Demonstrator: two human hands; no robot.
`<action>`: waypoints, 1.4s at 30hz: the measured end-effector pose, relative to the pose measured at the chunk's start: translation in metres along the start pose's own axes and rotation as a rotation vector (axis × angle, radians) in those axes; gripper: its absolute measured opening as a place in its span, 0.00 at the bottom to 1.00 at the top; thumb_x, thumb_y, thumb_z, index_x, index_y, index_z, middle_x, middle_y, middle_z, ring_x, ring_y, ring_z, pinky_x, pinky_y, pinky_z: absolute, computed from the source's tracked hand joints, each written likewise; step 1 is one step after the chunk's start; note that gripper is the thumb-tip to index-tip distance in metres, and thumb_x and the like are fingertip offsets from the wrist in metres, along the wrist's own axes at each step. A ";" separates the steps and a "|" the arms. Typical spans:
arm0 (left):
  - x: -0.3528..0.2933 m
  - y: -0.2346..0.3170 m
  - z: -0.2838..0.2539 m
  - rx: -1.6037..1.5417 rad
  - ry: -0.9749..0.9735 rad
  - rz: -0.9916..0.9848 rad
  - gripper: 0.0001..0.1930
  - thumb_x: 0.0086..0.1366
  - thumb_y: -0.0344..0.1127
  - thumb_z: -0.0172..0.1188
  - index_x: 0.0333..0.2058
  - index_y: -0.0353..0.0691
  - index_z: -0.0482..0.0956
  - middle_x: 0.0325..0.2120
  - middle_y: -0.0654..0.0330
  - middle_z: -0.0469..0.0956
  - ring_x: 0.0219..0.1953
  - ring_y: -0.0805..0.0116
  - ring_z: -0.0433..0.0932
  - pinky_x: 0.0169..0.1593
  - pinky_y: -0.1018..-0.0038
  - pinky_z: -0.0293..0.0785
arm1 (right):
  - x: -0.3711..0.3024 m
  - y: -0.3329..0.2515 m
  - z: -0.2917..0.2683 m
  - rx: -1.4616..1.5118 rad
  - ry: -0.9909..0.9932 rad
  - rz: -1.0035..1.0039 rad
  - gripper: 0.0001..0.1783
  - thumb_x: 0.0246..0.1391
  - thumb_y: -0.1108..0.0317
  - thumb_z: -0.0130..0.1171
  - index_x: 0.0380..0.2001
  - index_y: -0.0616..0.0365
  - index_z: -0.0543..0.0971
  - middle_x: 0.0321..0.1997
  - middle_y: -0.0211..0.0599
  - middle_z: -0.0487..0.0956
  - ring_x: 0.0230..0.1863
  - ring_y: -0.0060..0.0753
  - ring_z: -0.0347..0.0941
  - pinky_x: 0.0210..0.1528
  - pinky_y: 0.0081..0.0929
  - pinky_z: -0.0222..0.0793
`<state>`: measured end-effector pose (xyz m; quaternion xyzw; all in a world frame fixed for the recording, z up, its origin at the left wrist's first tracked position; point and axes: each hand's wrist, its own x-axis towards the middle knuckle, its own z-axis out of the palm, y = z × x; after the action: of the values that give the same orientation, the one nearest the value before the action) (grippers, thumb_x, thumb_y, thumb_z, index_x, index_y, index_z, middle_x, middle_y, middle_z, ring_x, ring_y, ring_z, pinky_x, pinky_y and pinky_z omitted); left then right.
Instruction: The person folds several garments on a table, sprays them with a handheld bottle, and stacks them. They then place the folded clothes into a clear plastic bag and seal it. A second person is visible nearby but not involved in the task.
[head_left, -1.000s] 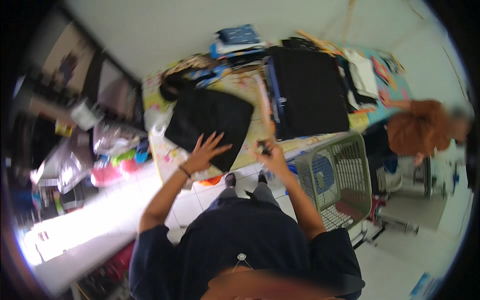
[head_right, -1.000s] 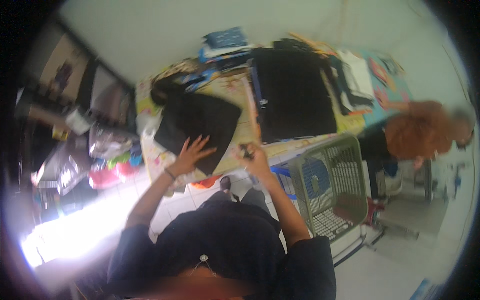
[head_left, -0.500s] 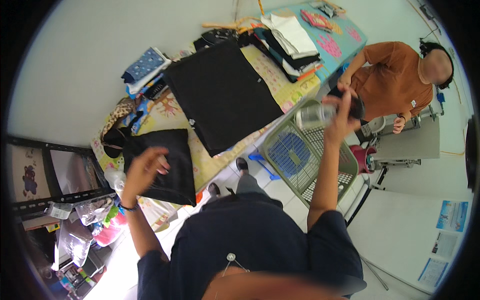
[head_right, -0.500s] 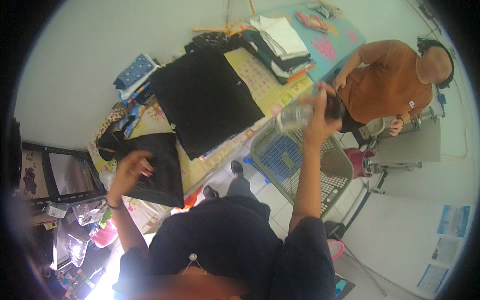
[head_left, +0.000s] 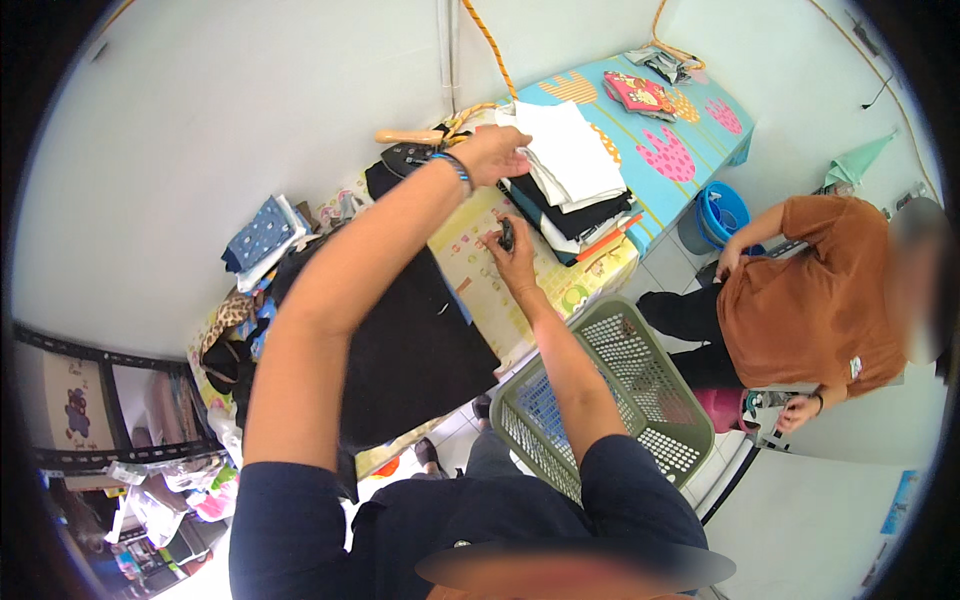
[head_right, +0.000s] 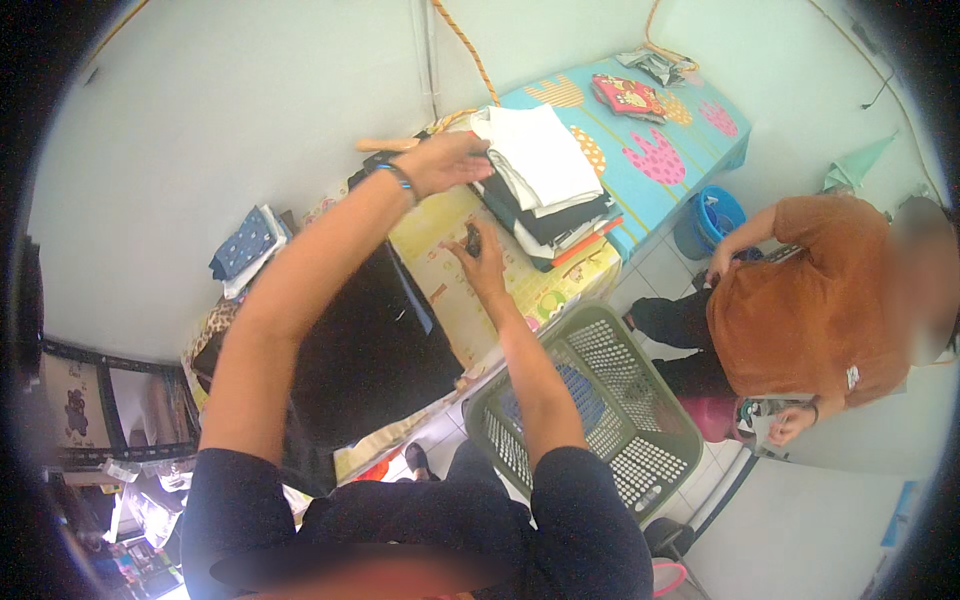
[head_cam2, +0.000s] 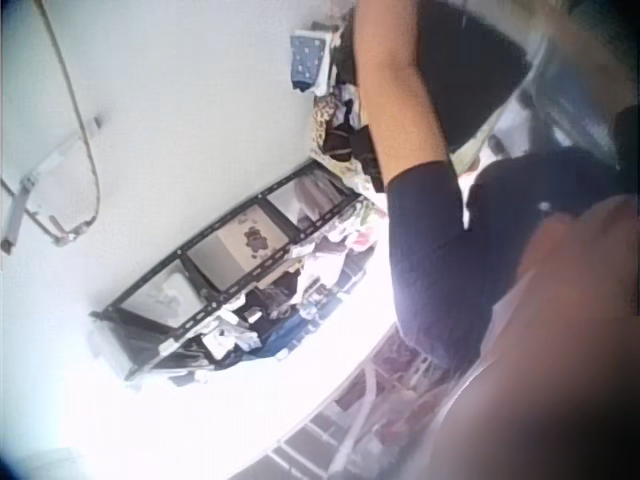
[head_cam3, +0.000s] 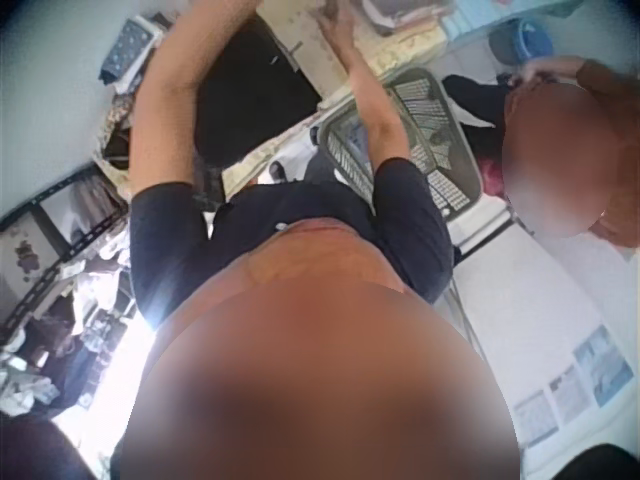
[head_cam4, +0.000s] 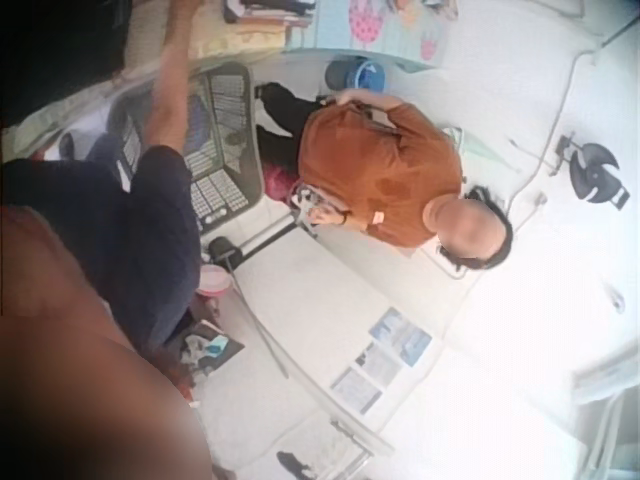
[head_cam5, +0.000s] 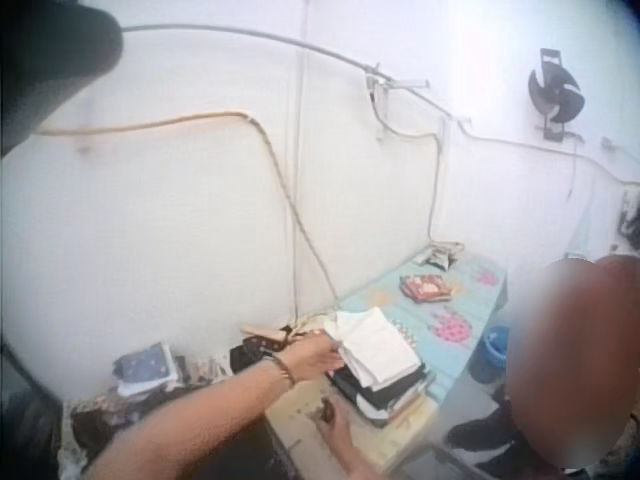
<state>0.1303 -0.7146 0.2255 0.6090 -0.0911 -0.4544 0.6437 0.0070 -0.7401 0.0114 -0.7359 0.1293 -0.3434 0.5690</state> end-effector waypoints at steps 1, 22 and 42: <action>0.028 -0.013 0.011 -0.025 0.125 -0.064 0.20 0.64 0.32 0.61 0.52 0.31 0.71 0.46 0.45 0.72 0.46 0.56 0.76 0.48 0.66 0.79 | 0.000 -0.003 -0.007 -0.023 -0.031 -0.053 0.37 0.40 0.61 0.77 0.53 0.60 0.72 0.45 0.42 0.75 0.43 0.39 0.74 0.45 0.33 0.71; 0.138 -0.060 0.024 -0.040 0.408 -0.299 0.44 0.54 0.56 0.55 0.65 0.35 0.61 0.67 0.42 0.56 0.66 0.39 0.57 0.57 0.27 0.53 | 0.102 -0.018 -0.097 -1.242 -0.178 0.036 0.55 0.41 0.58 0.69 0.72 0.47 0.52 0.64 0.55 0.66 0.63 0.58 0.66 0.60 0.57 0.65; 0.154 -0.082 0.068 -0.436 0.330 -0.061 0.37 0.52 0.34 0.69 0.60 0.30 0.63 0.58 0.44 0.66 0.58 0.46 0.69 0.57 0.40 0.62 | 0.137 -0.036 -0.174 -0.605 -0.436 0.030 0.35 0.50 0.50 0.64 0.59 0.57 0.73 0.55 0.55 0.77 0.58 0.55 0.73 0.61 0.40 0.65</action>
<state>0.1335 -0.8564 0.1039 0.5241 0.1332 -0.3770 0.7519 -0.0137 -0.9383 0.1142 -0.9247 0.1112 -0.1165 0.3450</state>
